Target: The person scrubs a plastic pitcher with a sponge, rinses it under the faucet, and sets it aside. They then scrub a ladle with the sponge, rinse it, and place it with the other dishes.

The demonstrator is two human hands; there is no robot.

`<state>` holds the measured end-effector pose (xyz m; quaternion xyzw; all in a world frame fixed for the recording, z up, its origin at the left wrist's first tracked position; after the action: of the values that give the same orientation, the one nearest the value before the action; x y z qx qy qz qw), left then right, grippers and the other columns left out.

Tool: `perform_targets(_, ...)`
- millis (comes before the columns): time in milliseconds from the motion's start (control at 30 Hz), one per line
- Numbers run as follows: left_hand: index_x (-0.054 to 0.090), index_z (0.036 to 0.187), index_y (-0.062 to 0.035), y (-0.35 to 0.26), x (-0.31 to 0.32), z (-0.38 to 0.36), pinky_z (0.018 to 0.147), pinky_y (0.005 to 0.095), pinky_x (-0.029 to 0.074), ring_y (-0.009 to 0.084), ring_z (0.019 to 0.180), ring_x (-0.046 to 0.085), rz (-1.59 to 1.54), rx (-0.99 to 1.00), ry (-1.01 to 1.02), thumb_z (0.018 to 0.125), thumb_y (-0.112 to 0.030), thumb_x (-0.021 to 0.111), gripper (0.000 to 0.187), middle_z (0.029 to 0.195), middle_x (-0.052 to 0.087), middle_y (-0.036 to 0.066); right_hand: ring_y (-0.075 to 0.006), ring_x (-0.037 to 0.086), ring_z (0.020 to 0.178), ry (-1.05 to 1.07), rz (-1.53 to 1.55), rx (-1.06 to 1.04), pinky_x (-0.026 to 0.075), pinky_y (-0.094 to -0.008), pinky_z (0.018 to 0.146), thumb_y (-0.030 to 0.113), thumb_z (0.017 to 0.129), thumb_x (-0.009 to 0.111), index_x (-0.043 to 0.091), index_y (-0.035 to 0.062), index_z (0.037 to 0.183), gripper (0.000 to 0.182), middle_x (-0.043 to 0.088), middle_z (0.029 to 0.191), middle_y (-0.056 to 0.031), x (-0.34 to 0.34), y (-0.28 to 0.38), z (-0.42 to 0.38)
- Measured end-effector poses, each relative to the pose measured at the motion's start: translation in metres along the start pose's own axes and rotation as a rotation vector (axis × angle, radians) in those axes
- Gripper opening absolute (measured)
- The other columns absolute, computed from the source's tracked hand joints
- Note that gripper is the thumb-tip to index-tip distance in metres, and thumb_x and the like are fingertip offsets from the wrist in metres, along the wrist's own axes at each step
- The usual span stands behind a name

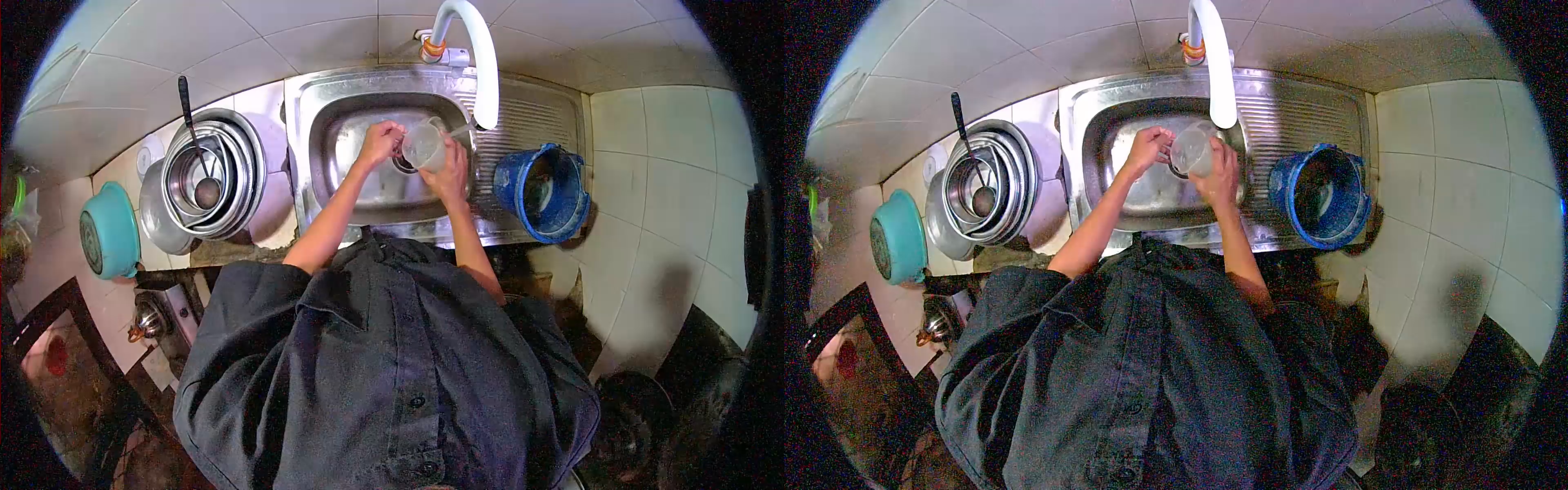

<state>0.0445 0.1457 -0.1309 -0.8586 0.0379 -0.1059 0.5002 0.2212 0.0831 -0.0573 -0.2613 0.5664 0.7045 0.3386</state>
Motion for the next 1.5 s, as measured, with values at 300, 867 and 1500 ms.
perform_targets(300, 0.066, 0.085, 0.0001, -0.002, -0.005, -0.002, 0.057, 0.0297, 0.056, 0.0126, 0.066, 0.063, 0.283, 0.066, 0.003, 0.08, -0.007, 0.068, 0.009, 0.078, 0.067, 0.007, -0.0372, 0.048, 0.116, 0.097, -0.039, -0.027, 0.041, -0.0468, 0.098, 0.014, 0.048, 0.086, 0.043, 0.0117, 0.134, 0.096, 0.05, 0.126, -0.0158, 0.005, 0.01, -0.001)
perform_targets(867, 0.063, 0.076, -0.0063, 0.02, 0.004, -0.003, 0.058, 0.0323, 0.051, 0.0158, 0.065, 0.062, -0.208, -0.238, -0.204, 0.075, -0.007, 0.067, 0.004, 0.08, 0.069, 0.006, -0.036, 0.047, 0.117, 0.013, -0.105, -0.073, 0.041, -0.0475, 0.098, 0.017, 0.046, 0.088, 0.044, 0.0156, 0.138, 0.102, 0.05, 0.126, -0.0163, 0.003, 0.019, -0.004)
perform_targets(1500, 0.067, 0.069, -0.0043, 0.011, 0.01, -0.007, 0.057, 0.0319, 0.054, 0.0167, 0.067, 0.065, -0.177, -0.294, -0.225, 0.075, -0.009, 0.066, 0.008, 0.078, 0.068, 0.008, -0.0376, 0.048, 0.113, -0.026, 0.0, 0.016, 0.042, -0.0477, 0.097, 0.01, 0.051, 0.084, 0.041, 0.0129, 0.136, 0.096, 0.05, 0.124, -0.0159, -0.009, 0.025, -0.014)
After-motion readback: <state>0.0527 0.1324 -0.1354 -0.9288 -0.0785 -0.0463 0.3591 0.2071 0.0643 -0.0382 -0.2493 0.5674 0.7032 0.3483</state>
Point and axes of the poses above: each hand's wrist, its own z-axis towards the middle knuckle, its own x-axis out of the palm, y = z × x, the point moved 5 cm from there along z, towards the middle knuckle
